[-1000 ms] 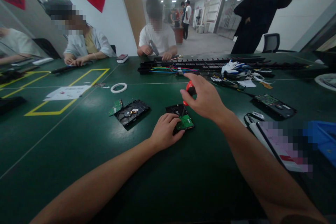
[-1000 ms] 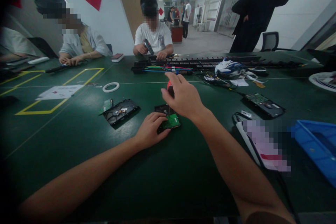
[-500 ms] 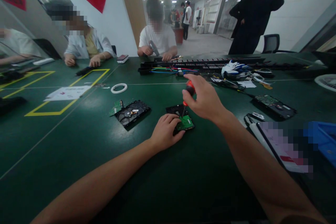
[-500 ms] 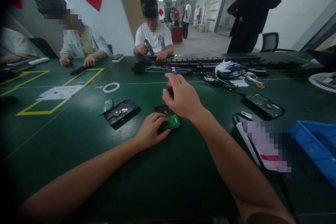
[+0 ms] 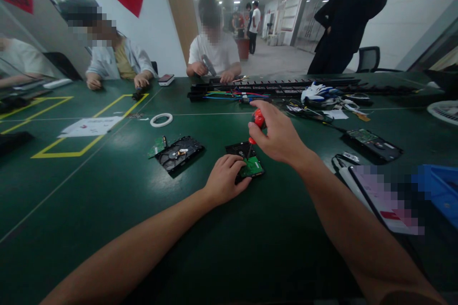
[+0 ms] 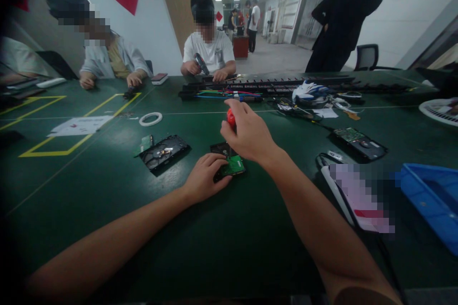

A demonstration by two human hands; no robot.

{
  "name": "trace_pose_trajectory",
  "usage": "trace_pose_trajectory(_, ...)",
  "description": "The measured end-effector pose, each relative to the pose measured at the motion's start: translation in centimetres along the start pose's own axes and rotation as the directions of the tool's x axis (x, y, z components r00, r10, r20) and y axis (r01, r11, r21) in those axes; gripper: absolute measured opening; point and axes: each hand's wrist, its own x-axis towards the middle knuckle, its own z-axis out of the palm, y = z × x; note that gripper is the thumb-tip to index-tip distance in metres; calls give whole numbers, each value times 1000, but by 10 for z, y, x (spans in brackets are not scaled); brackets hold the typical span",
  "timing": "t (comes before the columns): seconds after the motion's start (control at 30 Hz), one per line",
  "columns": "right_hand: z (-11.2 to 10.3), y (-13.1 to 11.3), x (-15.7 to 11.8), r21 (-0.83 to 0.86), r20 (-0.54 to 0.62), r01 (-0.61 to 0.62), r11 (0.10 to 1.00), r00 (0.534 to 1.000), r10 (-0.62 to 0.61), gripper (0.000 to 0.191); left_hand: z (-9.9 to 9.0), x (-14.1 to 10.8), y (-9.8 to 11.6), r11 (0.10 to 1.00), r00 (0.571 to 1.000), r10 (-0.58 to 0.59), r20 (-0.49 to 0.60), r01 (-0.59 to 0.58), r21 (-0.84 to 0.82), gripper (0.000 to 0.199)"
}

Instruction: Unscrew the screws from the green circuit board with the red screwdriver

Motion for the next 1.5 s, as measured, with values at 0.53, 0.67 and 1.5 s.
trace_pose_trajectory(0.53,0,-4,0,10,15,33,999,999,-33,58,-2,1,2,1000,1000,-4,2,4,-4,34)
trace_pose_trajectory(0.67,1,-3,0,9,-36,27,1000,999,-26,54,0,0,0,1000,1000,6,7,-6,0,35)
trace_pose_trajectory(1.5,2,0,2,7,-74,96,995,993,-95,48,0,0,0,1000,1000,-1,9,1,18,35)
